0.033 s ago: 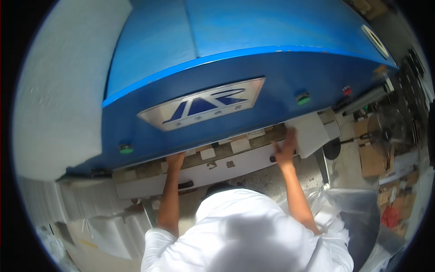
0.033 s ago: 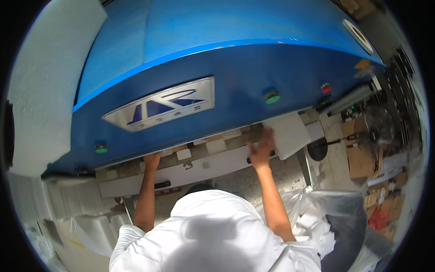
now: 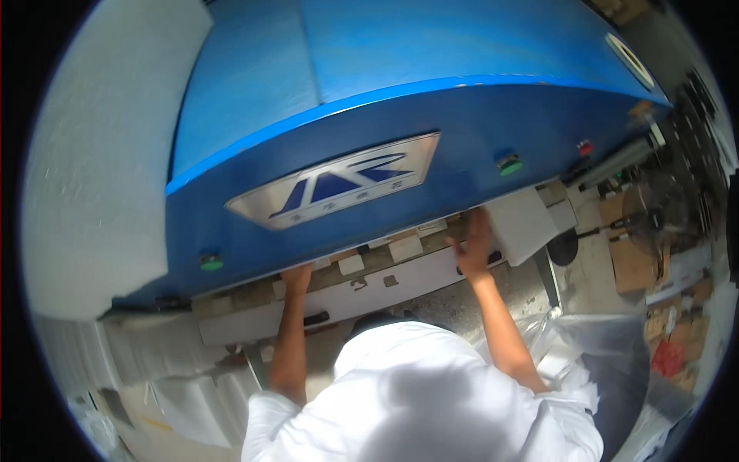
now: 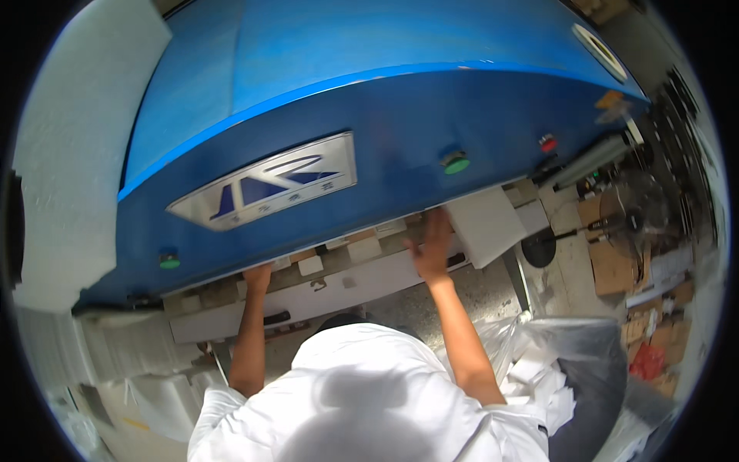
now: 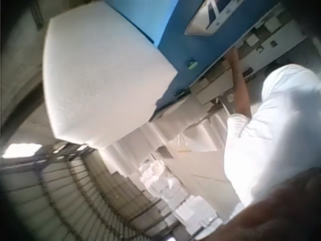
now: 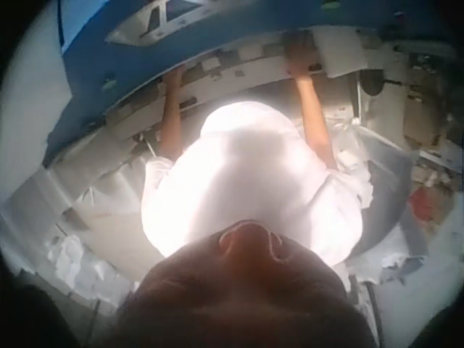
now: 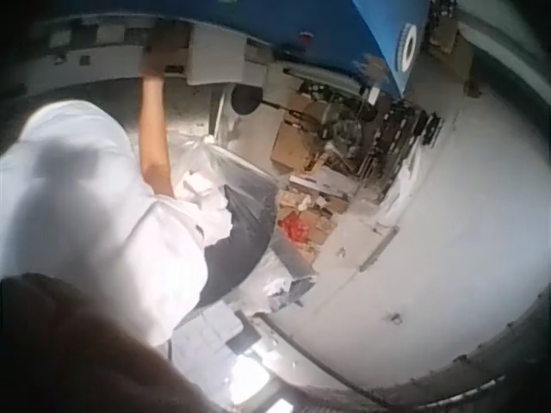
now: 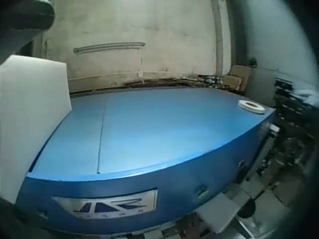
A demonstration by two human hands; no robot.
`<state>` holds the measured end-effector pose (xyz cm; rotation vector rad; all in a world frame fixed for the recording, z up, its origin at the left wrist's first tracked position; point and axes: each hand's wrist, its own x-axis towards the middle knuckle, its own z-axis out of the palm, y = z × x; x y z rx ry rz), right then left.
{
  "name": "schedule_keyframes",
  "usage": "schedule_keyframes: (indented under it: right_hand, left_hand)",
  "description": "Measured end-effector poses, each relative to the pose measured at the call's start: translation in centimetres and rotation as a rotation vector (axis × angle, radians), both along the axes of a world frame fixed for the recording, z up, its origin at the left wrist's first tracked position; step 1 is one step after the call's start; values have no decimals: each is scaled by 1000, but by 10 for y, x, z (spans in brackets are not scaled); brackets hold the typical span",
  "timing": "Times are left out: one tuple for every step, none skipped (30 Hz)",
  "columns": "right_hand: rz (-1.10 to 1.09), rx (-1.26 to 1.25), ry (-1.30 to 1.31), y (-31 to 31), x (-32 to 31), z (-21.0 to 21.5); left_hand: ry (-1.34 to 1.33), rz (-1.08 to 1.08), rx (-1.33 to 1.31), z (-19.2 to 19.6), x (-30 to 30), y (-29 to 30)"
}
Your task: The person repeatedly picks up white rectangular foam sheets from a stack and places them into a blue industrial machine. The person then retrieves the processed sheets from the machine's output area and places them into a large plastic bag. This cycle of feeding and collecting is performed continuously throughout the video.
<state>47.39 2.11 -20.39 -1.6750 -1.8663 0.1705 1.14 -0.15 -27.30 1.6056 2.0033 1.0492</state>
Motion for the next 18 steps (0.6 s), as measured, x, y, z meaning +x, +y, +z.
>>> schedule_keyframes:
  right_hand:
    - [43,102,79,17,-13,-7]
    - [101,81,-5,33,-29,1]
    - [167,62,-85,50,-44,12]
    - [179,-8,12,69,-52,7]
    - [180,-75,108,88,-54,-8]
    - [195,-144,205,98,-57,-18]
    - [195,-15,180,101,-62,-17]
    - [194,114,153,103,-65,-15]
    - [190,243,123,103,-68,-13]
    - [160,231,193,102,-66,-24]
    - [115,222,261,102,-59,-45]
    - [82,216,334,99,-55,-54]
    - [107,119,531,90,-55,-52]
    - [140,22,735,75,-62,-45]
    - [164,-65,933,56,-63,-35]
    - [157,17,879,30,-62,-9]
    - [150,106,816,-1,-55,13]
    - [113,62,817,-31,-36,5]
  left_hand:
    - [11,-10,2,9,10,6]
    - [30,0,2,13,12,5]
    - [11,22,49,8,8,4]
    - [-9,40,99,0,3,4]
    - [-33,45,149,-3,1,11]
    - [-25,68,144,-3,-1,15]
    - [-19,111,134,-4,-3,14]
    - [-14,153,125,-4,-5,13]
    - [-66,180,95,-2,-10,14]
    - [-125,189,61,2,-10,17]
    - [-184,183,25,7,-3,23]
    - [-497,188,137,10,0,24]
    - [-799,200,244,13,-3,22]
    - [-1097,217,348,18,-8,15]
    - [-1028,180,314,26,-9,-1]
    - [-965,151,287,34,-9,-28]
    - [-918,97,276,45,-5,-55]
    - [-875,25,260,55,8,-73]
